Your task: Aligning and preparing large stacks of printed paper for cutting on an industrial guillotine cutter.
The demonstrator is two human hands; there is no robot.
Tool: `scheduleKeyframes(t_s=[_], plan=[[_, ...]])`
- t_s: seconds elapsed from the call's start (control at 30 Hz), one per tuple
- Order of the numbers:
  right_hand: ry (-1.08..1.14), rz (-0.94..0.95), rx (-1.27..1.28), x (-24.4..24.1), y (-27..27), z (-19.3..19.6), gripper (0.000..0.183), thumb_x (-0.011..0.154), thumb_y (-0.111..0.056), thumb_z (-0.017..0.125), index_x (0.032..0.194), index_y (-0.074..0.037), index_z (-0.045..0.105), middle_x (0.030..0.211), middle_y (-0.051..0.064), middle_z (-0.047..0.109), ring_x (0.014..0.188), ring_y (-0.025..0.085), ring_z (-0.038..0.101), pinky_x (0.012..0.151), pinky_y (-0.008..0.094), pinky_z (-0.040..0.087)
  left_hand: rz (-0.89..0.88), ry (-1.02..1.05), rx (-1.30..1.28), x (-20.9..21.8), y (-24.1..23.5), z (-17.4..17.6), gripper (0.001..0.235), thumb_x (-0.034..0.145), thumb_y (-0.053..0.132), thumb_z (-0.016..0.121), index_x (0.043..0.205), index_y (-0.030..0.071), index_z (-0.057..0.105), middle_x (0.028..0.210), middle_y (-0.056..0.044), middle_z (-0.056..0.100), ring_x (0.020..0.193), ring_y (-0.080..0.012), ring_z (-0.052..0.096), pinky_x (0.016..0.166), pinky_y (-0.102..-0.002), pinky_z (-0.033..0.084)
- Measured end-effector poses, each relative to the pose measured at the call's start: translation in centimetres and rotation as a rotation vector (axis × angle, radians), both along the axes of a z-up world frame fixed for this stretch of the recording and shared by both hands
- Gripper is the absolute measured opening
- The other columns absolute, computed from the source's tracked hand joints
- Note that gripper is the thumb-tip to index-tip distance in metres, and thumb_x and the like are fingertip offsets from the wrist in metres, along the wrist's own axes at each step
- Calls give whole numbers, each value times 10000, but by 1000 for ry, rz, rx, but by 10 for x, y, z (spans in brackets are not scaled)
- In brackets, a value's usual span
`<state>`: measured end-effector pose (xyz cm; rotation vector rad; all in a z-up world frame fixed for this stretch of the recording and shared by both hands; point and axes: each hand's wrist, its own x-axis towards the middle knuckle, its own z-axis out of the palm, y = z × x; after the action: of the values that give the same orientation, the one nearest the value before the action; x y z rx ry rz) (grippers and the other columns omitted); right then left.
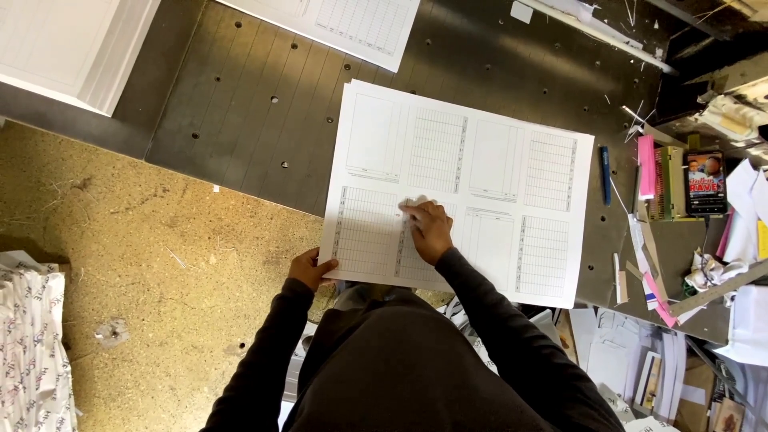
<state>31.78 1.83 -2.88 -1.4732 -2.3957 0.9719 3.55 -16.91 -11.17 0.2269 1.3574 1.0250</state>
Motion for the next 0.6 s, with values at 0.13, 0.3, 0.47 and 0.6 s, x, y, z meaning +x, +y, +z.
scheduleKeyframes(t_s=[0.13,0.3,0.47,0.6], plan=[[-5,-8,51,-2,-1,6,339,960,-45,564,1118,-306,712,1109,-56,519,1134,185,488,975,389,296,3,-5,5,0,-1,1,532,883,103,862,1352,-15,642,1029,-254,761,909,-364,759,777,-559,675],[-35,24,100,-1,1,1,246,947,-60,608,925,-263,746,1105,-45,540,1134,207,500,960,404,313,13,-24,-8,1,0,4,537,880,85,858,1355,-27,633,1044,-242,758,920,-362,754,783,-556,671],[-37,28,67,-4,-1,8,352,958,-27,541,967,-296,768,1093,-47,523,1111,204,495,969,392,300,20,-21,-7,0,1,2,538,861,93,882,1338,-10,657,1042,-246,765,930,-374,754,794,-564,668],[-19,12,41,-3,0,2,494,934,-49,536,1287,-356,694,1086,-57,495,1114,178,481,954,380,279,8,-2,-10,1,1,7,538,866,105,881,1339,-19,656,1035,-241,764,916,-364,756,795,-559,668]])
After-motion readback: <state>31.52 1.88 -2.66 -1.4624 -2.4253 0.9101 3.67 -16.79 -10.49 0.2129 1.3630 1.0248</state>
